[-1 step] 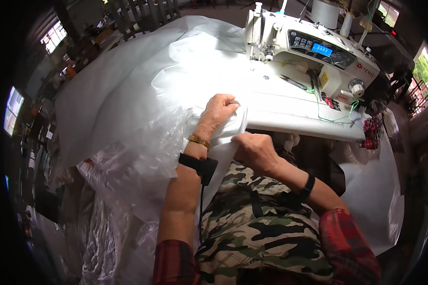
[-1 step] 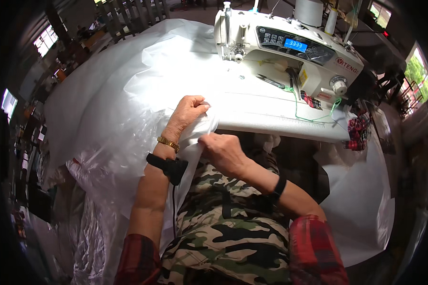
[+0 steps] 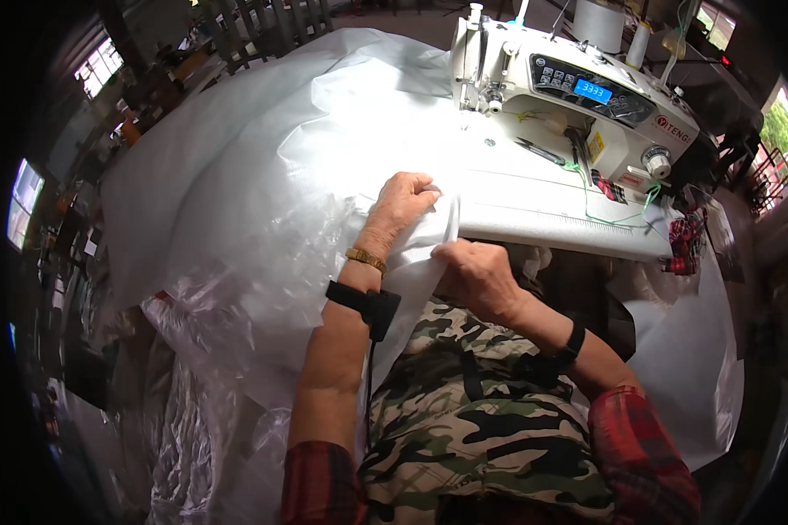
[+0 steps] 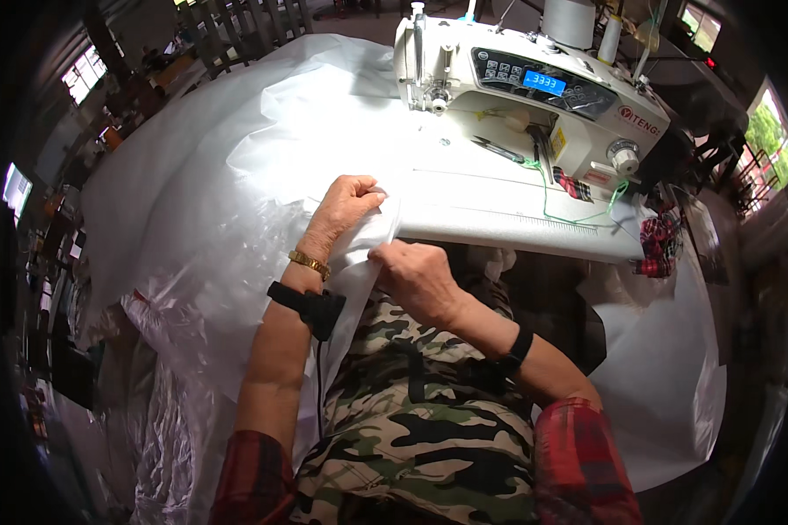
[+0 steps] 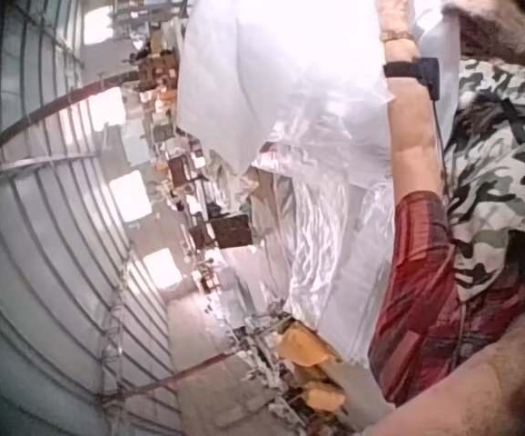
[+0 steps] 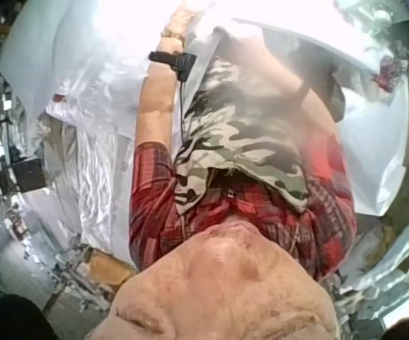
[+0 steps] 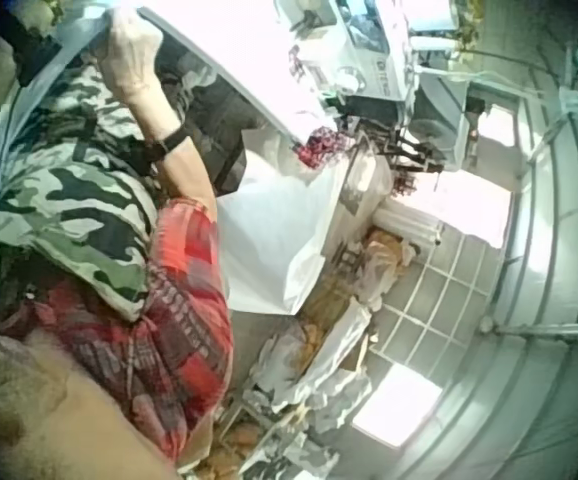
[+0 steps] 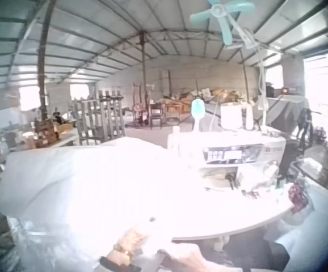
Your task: Sewing the edges of large white plastic sheets using an industrial sewing machine.
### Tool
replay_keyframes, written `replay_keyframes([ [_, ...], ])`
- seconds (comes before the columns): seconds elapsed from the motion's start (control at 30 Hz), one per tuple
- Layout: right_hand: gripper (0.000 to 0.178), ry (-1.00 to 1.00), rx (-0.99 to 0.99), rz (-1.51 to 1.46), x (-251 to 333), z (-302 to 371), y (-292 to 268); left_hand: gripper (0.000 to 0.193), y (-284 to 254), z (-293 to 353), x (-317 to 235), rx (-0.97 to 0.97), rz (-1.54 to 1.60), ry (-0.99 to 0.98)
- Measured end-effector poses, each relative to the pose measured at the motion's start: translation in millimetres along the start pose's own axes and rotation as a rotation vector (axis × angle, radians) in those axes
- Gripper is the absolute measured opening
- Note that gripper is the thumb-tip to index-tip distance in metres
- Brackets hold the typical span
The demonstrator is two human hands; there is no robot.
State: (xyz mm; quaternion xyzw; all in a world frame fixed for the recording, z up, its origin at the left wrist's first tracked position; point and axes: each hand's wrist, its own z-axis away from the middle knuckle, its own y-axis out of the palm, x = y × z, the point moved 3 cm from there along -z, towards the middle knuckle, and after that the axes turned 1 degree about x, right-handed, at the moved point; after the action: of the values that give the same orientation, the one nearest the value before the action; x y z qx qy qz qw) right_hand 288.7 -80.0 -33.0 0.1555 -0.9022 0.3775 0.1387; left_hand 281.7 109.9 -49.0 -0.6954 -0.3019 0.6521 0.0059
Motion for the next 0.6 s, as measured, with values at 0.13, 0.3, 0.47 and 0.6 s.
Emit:
replay_keyframes([
  [0.13,0.022,-0.020,0.058,0.035,-2.2,14.8,-15.2,0.016,1.4,2.3,-9.6,0.035,-0.056,-0.038],
  [0.3,0.017,0.222,0.393,0.438,-23.9,41.0,-12.9,0.013,1.2,-1.9,-9.4,0.046,-0.186,-0.012],
  [0.47,0.021,0.010,0.151,0.382,-4.4,-10.2,-33.4,0.008,-1.6,-1.6,0.5,0.075,0.006,-0.027],
  [0.6,0.014,-0.032,0.272,0.442,-36.6,-16.8,-9.4,0.022,-2.3,-3.8,-2.0,0.054,-0.033,-0.027],
])
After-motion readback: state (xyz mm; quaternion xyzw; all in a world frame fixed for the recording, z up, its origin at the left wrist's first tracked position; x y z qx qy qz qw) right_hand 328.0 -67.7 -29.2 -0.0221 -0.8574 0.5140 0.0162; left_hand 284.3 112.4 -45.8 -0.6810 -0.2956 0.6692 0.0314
